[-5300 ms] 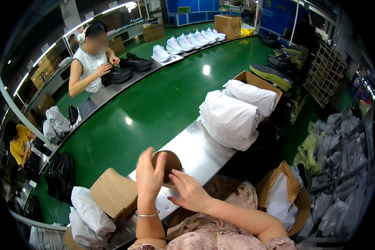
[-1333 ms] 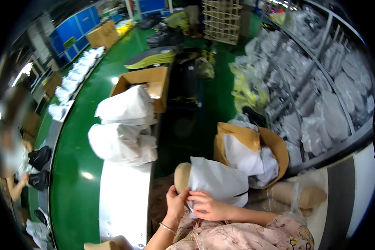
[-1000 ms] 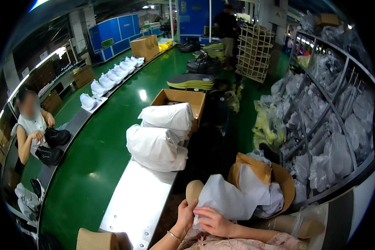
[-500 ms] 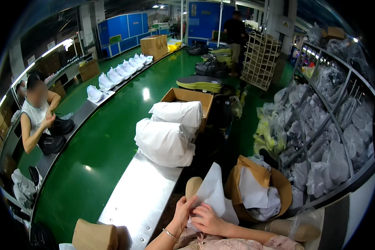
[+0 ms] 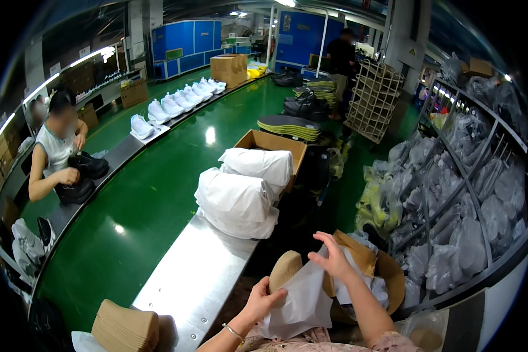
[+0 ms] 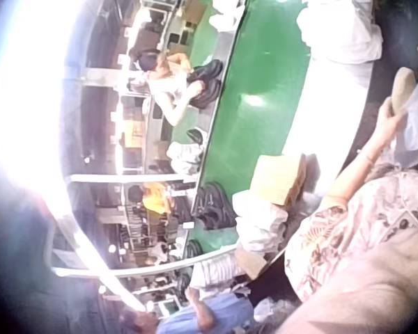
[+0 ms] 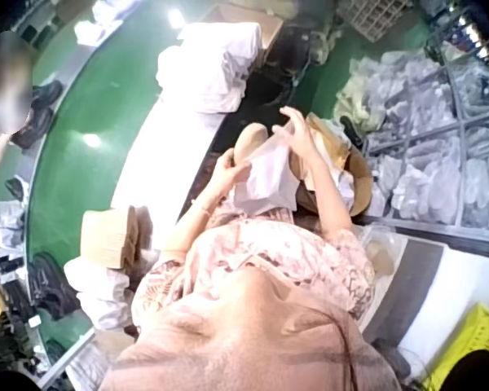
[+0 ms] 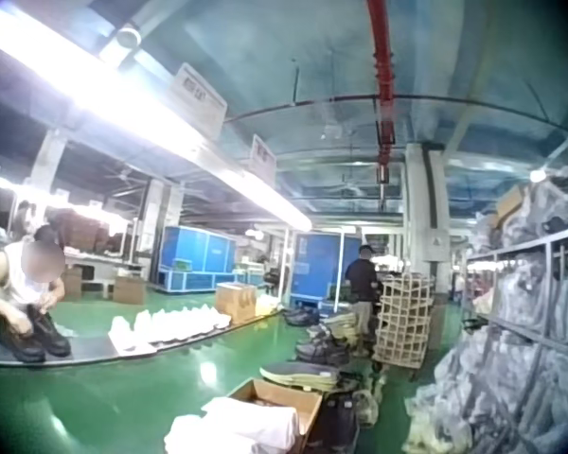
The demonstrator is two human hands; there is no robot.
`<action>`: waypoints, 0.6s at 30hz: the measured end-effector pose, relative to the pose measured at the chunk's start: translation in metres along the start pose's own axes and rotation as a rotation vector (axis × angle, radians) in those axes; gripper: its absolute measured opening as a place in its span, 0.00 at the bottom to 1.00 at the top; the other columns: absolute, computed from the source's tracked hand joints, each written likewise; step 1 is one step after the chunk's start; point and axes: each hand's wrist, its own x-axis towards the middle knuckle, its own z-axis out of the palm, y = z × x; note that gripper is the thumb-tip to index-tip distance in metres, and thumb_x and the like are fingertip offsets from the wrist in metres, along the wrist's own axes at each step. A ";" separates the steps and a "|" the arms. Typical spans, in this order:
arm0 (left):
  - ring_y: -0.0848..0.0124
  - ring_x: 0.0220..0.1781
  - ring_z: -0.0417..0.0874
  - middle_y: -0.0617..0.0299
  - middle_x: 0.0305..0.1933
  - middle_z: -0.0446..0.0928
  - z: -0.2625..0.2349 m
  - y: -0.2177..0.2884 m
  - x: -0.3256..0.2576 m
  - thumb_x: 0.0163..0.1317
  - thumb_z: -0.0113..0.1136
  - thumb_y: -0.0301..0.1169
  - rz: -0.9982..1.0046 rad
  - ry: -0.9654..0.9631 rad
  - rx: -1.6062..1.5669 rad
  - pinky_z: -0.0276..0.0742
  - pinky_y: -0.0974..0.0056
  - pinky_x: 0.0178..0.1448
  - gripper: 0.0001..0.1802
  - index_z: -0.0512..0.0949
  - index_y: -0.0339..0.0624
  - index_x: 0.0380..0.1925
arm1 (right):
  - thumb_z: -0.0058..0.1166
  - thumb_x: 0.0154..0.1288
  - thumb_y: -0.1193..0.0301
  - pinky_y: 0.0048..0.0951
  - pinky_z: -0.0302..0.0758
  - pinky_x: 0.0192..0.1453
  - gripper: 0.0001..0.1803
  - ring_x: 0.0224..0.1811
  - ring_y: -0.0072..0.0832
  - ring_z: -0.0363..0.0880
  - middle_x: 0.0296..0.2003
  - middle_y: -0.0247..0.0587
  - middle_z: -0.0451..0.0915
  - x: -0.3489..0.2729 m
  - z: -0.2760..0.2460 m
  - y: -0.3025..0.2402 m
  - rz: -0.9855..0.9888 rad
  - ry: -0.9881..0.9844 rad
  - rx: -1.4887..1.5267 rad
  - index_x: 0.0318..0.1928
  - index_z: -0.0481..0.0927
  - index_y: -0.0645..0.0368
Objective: The person wraps shoe trees in paper, stuffs them into black shoes, and arranges the prepared shoes on a workstation.
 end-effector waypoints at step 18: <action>0.75 0.36 0.76 0.60 0.38 0.76 -0.011 0.003 0.001 0.51 0.64 0.26 -0.089 -0.012 -0.149 0.74 0.70 0.41 0.19 0.72 0.32 0.42 | 0.52 0.58 0.78 0.18 0.70 0.43 0.15 0.36 0.18 0.75 0.34 0.34 0.80 0.011 -0.047 -0.073 0.075 -0.584 0.355 0.47 0.79 0.56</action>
